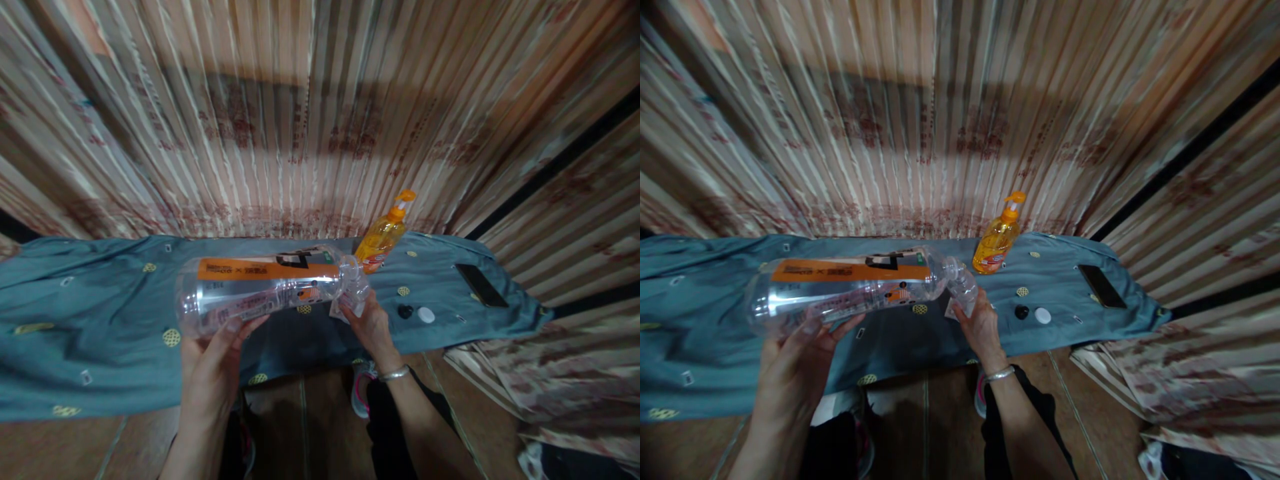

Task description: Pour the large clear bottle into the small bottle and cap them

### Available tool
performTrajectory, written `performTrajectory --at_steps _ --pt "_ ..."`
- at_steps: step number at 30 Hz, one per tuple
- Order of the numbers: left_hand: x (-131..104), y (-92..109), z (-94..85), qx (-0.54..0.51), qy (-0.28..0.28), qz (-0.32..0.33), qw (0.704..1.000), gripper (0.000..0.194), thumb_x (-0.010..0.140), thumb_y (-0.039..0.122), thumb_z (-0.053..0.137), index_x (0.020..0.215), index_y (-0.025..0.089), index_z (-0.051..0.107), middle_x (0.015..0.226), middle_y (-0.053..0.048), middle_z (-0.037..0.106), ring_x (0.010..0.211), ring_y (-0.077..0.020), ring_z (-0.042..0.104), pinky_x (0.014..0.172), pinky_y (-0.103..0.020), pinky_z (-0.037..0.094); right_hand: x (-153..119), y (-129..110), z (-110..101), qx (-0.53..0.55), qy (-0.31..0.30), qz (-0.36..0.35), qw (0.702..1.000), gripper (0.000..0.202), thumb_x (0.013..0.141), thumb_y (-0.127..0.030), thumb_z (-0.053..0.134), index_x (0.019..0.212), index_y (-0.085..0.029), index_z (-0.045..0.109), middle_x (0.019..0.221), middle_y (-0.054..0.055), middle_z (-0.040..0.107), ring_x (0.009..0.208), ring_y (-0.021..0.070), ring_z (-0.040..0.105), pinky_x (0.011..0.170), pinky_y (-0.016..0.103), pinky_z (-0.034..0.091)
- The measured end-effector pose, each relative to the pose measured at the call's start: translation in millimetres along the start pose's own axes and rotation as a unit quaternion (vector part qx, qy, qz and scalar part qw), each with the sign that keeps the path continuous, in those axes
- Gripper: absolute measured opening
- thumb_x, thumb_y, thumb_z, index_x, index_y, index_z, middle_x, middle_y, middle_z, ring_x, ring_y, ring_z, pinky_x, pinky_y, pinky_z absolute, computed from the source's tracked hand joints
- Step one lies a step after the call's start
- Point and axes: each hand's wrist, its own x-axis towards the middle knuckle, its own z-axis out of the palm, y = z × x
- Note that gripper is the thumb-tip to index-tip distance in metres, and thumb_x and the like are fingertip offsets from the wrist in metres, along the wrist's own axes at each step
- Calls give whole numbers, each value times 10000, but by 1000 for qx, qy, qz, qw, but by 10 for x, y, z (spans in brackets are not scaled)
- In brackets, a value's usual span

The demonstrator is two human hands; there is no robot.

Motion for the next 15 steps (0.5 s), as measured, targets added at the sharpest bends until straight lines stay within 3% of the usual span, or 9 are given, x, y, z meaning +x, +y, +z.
performTrajectory --at_steps 15 --pt "-4 12 10 -8 1 -1 1000 341 640 257 900 943 239 745 786 19 696 845 -227 746 747 -400 674 3 23 3 -1 -6 -17 1000 563 919 -635 524 1191 -142 527 942 157 738 843 292 734 707 394 587"
